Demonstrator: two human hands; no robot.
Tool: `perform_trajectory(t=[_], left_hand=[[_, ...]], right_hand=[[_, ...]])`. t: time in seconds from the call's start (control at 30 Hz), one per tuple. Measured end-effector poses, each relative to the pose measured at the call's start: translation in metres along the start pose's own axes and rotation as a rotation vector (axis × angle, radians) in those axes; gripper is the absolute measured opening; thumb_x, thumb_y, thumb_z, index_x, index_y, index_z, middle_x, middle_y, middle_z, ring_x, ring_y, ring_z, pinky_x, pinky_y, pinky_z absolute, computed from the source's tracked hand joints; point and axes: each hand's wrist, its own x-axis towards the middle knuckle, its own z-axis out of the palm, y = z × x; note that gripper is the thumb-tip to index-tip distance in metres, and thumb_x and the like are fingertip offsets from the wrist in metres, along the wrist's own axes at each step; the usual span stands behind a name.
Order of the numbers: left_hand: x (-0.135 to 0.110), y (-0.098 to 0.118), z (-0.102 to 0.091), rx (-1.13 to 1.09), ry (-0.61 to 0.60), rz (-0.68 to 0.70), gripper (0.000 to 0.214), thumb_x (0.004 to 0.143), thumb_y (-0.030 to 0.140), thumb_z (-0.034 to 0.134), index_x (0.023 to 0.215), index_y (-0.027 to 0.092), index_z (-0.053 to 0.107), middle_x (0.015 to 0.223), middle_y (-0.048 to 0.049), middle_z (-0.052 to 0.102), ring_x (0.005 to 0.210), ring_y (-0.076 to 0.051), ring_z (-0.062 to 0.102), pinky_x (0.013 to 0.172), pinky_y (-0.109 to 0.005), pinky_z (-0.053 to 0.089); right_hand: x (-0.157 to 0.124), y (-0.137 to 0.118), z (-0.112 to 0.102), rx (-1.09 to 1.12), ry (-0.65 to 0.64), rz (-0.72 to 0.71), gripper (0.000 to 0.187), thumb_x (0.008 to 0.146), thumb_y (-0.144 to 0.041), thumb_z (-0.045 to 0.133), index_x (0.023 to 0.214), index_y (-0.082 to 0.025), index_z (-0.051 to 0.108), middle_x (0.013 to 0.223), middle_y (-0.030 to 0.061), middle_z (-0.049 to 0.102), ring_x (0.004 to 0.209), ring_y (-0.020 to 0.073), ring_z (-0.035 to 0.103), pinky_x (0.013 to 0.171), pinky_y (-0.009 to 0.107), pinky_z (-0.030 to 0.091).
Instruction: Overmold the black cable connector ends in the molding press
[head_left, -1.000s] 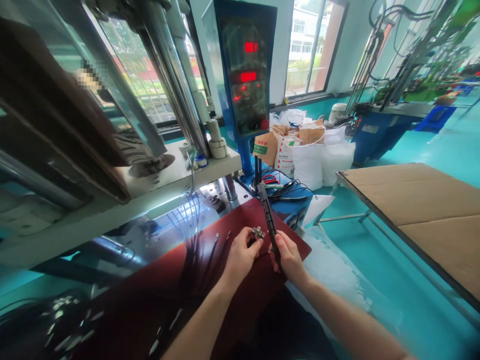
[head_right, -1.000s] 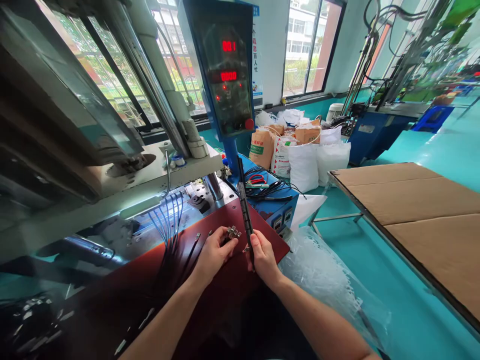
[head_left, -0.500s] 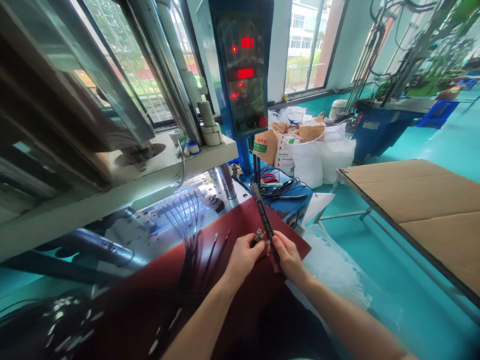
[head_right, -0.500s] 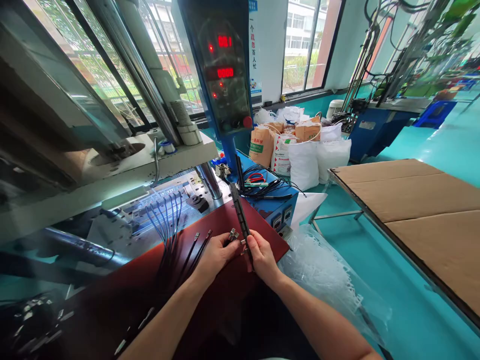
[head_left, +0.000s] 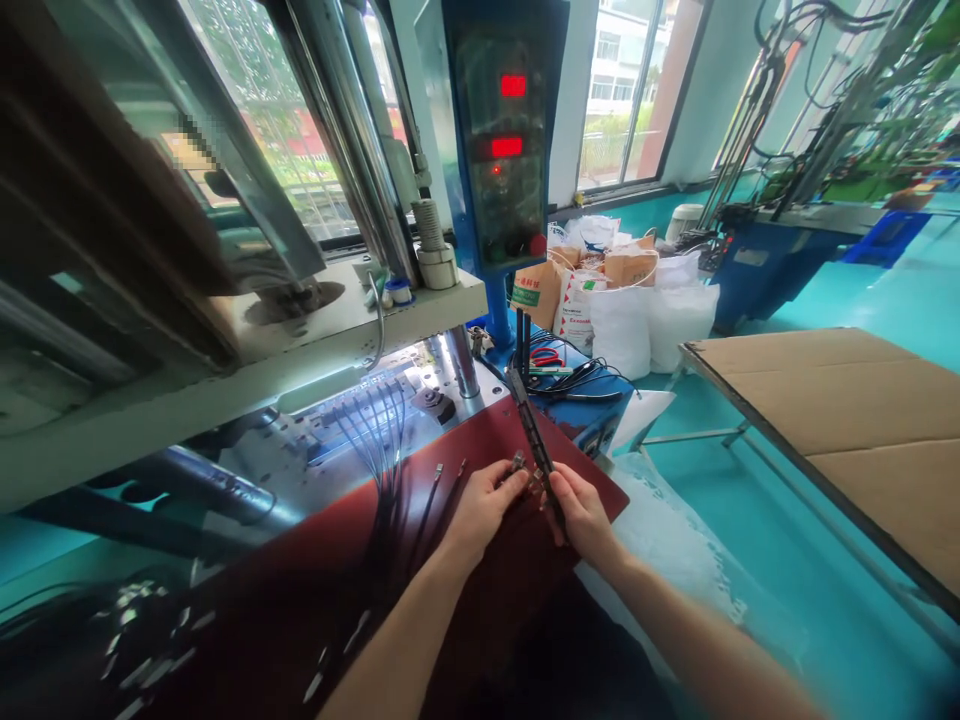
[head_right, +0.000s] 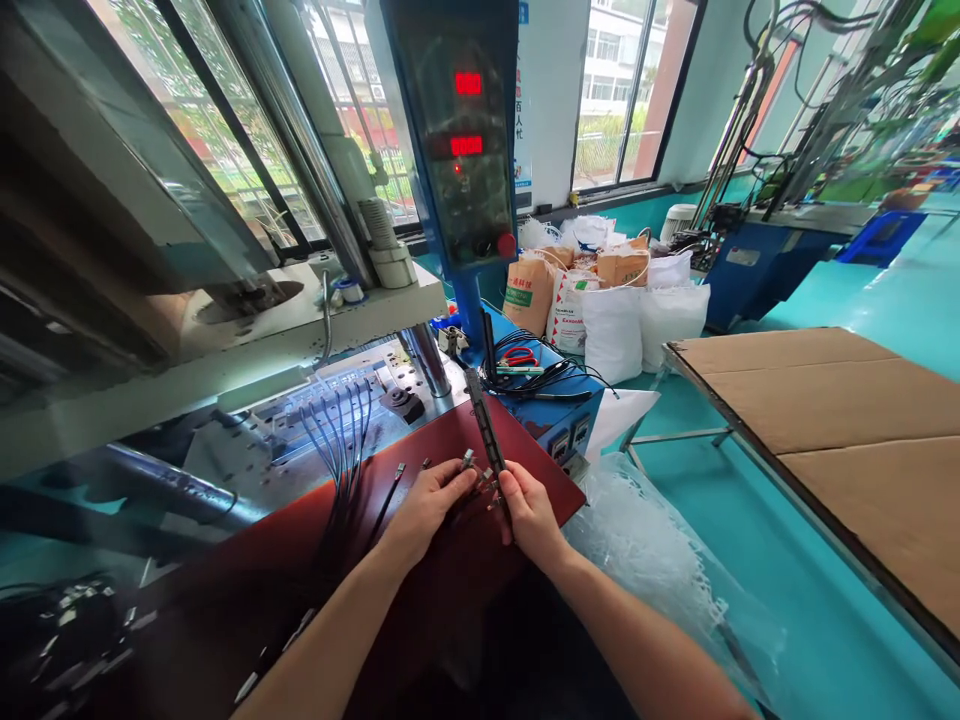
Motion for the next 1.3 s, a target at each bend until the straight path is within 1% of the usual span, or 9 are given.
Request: perform_trajectory(t=[0.1, 0.27, 0.37, 0.53, 0.67, 0.73, 0.9, 1.13, 1.3], left_hand=[[0.004, 0.004, -0.002, 0.036, 0.057, -0.016, 0.027, 0.072, 0.039, 0.058, 0.067, 0.013, 0.056, 0.055, 0.0043, 0.045, 0.049, -0.007, 0.035, 0.047, -0.02, 0.026], [0.005, 0.008, -0.002, -0.072, 0.028, -0.145, 0.029, 0.066, 0.041, 0.062, 0.066, 0.014, 0.053, 0.05, 0.0061, 0.042, 0.043, -0.006, 0.032, 0.041, -0.02, 0.02], [0.002, 0.008, -0.003, -0.083, -0.003, -0.148, 0.029, 0.064, 0.04, 0.066, 0.069, 0.014, 0.055, 0.051, 0.0058, 0.046, 0.043, -0.006, 0.033, 0.041, -0.02, 0.022], [0.003, 0.01, -0.003, 0.109, -0.013, 0.013, 0.019, 0.064, 0.031, 0.066, 0.063, 0.013, 0.061, 0.063, -0.0003, 0.061, 0.06, -0.011, 0.05, 0.06, -0.022, 0.037], [0.007, 0.014, -0.005, 0.048, 0.066, -0.11, 0.022, 0.061, 0.035, 0.065, 0.062, 0.014, 0.059, 0.049, 0.0018, 0.055, 0.048, -0.011, 0.045, 0.051, -0.023, 0.033], [0.009, 0.015, -0.005, 0.054, 0.055, -0.139, 0.023, 0.058, 0.035, 0.066, 0.058, 0.014, 0.058, 0.043, 0.0024, 0.051, 0.044, -0.01, 0.042, 0.048, -0.023, 0.03], [0.013, 0.016, -0.001, 0.048, -0.004, -0.113, 0.025, 0.055, 0.032, 0.068, 0.047, 0.015, 0.052, 0.042, 0.0026, 0.049, 0.043, -0.009, 0.042, 0.048, -0.023, 0.029], [0.015, 0.013, -0.004, 0.039, -0.043, -0.155, 0.018, 0.055, 0.026, 0.064, 0.049, 0.016, 0.05, 0.039, 0.0057, 0.046, 0.038, -0.006, 0.036, 0.043, -0.021, 0.025], [0.011, 0.006, -0.006, 0.057, -0.003, -0.061, 0.022, 0.06, 0.028, 0.064, 0.049, 0.015, 0.05, 0.042, 0.0036, 0.049, 0.042, -0.008, 0.042, 0.045, -0.021, 0.029]], right_hand=[[0.0, 0.004, -0.002, 0.048, -0.005, 0.008, 0.041, 0.088, -0.05, 0.043, 0.11, -0.017, 0.052, 0.056, -0.0061, 0.048, 0.031, 0.0054, 0.039, 0.028, 0.017, 0.027], [0.0, 0.008, -0.005, 0.145, -0.021, 0.018, 0.049, 0.087, -0.047, 0.046, 0.128, -0.021, 0.039, 0.063, -0.005, 0.053, 0.033, 0.0053, 0.041, 0.027, 0.016, 0.029], [0.0, 0.007, -0.005, 0.151, -0.019, 0.01, 0.047, 0.088, -0.046, 0.046, 0.128, -0.021, 0.041, 0.062, -0.0049, 0.052, 0.033, 0.0044, 0.042, 0.028, 0.014, 0.029], [-0.001, 0.003, -0.004, 0.141, -0.014, 0.033, 0.049, 0.087, -0.046, 0.047, 0.128, -0.019, 0.043, 0.057, -0.0062, 0.05, 0.032, 0.0045, 0.04, 0.027, 0.014, 0.028], [-0.002, 0.002, -0.003, 0.137, -0.006, 0.062, 0.053, 0.085, -0.047, 0.049, 0.129, -0.019, 0.043, 0.06, -0.0047, 0.053, 0.033, 0.0051, 0.041, 0.027, 0.015, 0.028], [-0.002, 0.002, -0.004, 0.135, -0.003, 0.07, 0.054, 0.084, -0.047, 0.05, 0.129, -0.018, 0.043, 0.059, -0.0049, 0.052, 0.033, 0.0054, 0.041, 0.027, 0.015, 0.029], [0.0, 0.004, -0.005, 0.132, -0.024, 0.065, 0.053, 0.085, -0.048, 0.049, 0.129, -0.019, 0.044, 0.058, -0.0053, 0.051, 0.031, 0.0051, 0.04, 0.026, 0.015, 0.028], [0.002, 0.004, -0.006, 0.036, -0.113, 0.047, 0.056, 0.085, -0.05, 0.047, 0.132, -0.019, 0.042, 0.057, -0.0052, 0.049, 0.033, 0.0048, 0.04, 0.027, 0.014, 0.031], [0.004, 0.003, -0.003, -0.031, -0.147, 0.047, 0.053, 0.087, -0.047, 0.047, 0.132, -0.019, 0.043, 0.058, -0.005, 0.049, 0.034, 0.0045, 0.039, 0.027, 0.014, 0.03]])
